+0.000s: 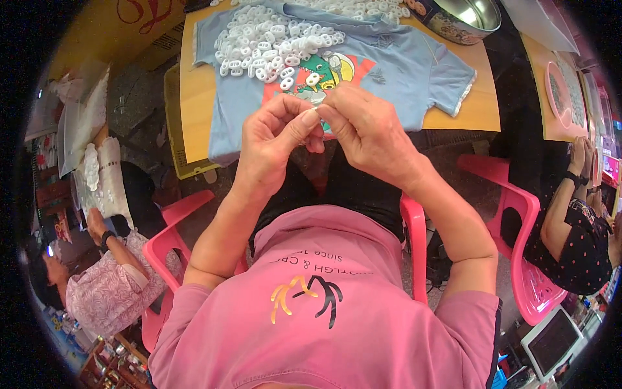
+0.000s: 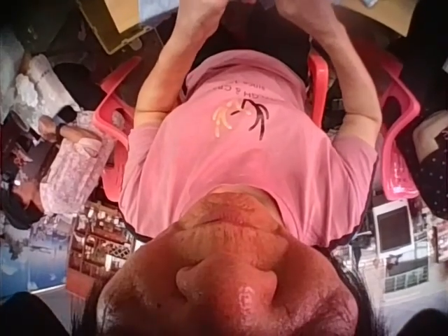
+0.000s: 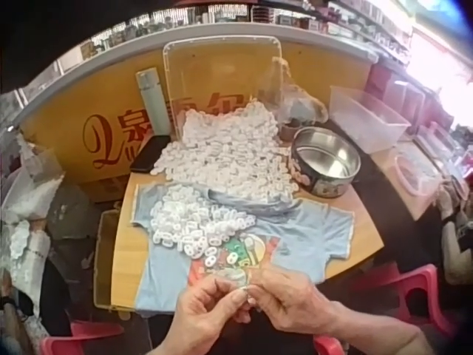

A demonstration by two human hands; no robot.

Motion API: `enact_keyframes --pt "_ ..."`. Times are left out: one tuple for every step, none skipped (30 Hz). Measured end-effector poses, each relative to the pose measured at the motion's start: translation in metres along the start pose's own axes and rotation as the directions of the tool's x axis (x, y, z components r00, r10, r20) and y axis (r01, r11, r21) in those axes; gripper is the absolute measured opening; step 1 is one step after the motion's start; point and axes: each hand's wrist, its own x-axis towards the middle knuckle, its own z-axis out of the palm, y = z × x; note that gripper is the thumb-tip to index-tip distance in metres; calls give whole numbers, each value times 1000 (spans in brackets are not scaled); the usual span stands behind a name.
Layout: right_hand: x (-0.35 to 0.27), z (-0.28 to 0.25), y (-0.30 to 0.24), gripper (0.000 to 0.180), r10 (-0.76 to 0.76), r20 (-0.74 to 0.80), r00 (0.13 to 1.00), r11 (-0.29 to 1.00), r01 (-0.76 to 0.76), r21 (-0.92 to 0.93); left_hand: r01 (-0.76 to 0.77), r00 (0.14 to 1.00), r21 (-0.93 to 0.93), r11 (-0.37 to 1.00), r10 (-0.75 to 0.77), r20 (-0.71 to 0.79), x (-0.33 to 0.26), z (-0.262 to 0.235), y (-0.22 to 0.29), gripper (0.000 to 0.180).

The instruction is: Applying small white plastic decorative elements to a graphic on a light blue t-shirt.

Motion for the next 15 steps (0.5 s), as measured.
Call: enact_keyframes --pt "0 2 1 7 1 0 1000 1000 -1 -1 1 1000 -1 1000 -1 1 1 2 -2 15" --pt "0 4 1 7 0 -28 1000 1000 -1 -25 -16 999 1 1000 17 -32 2 4 -3 13" --pt "-1 5 2 8 -1 -55 998 999 -2 -49 -32 997 4 999 33 -66 3 5 -5 12" --pt "-2 8 3 8 1 -54 999 999 -4 -50 -31 997 2 1000 31 -66 5 4 -9 12" --pt "-2 10 6 7 -5 -58 998 996 0 -86 -16 998 7 1000 16 -69 10 0 -14 11" --pt "-1 11 9 7 -14 -62 998 993 6 -121 -2 997 14 1000 3 -72 13 -2 -17 11" --pt "0 9 11 7 -15 -63 998 993 8 -122 -3 997 14 1000 4 -71 14 -4 -17 11" --pt "0 6 13 7 -46 -20 999 982 42 -184 15 999 10 1000 -14 -49 14 -7 -16 12" --pt "1 3 14 7 -75 24 997 966 79 -245 33 999 5 999 -33 -26 14 -10 -14 12" --pt "2 -2 13 7 -76 24 997 966 80 -246 31 999 5 1000 -31 -26 13 -13 -12 12" --pt "4 -6 10 8 -117 68 991 959 131 -253 46 999 -8 999 -46 25 12 -16 -9 13" --pt "5 -9 9 9 -156 112 981 949 180 -257 62 995 -20 998 -61 76 10 -18 -7 16" --pt "5 -9 9 9 -157 111 981 949 181 -257 62 995 -19 998 -60 76 8 -18 -4 16" --pt "4 -8 10 9 -185 123 975 954 209 -216 101 991 -47 994 -96 97 6 -19 -1 15" --pt "4 -8 12 9 -214 134 968 956 236 -175 141 984 -75 987 -131 119 4 -18 0 15"
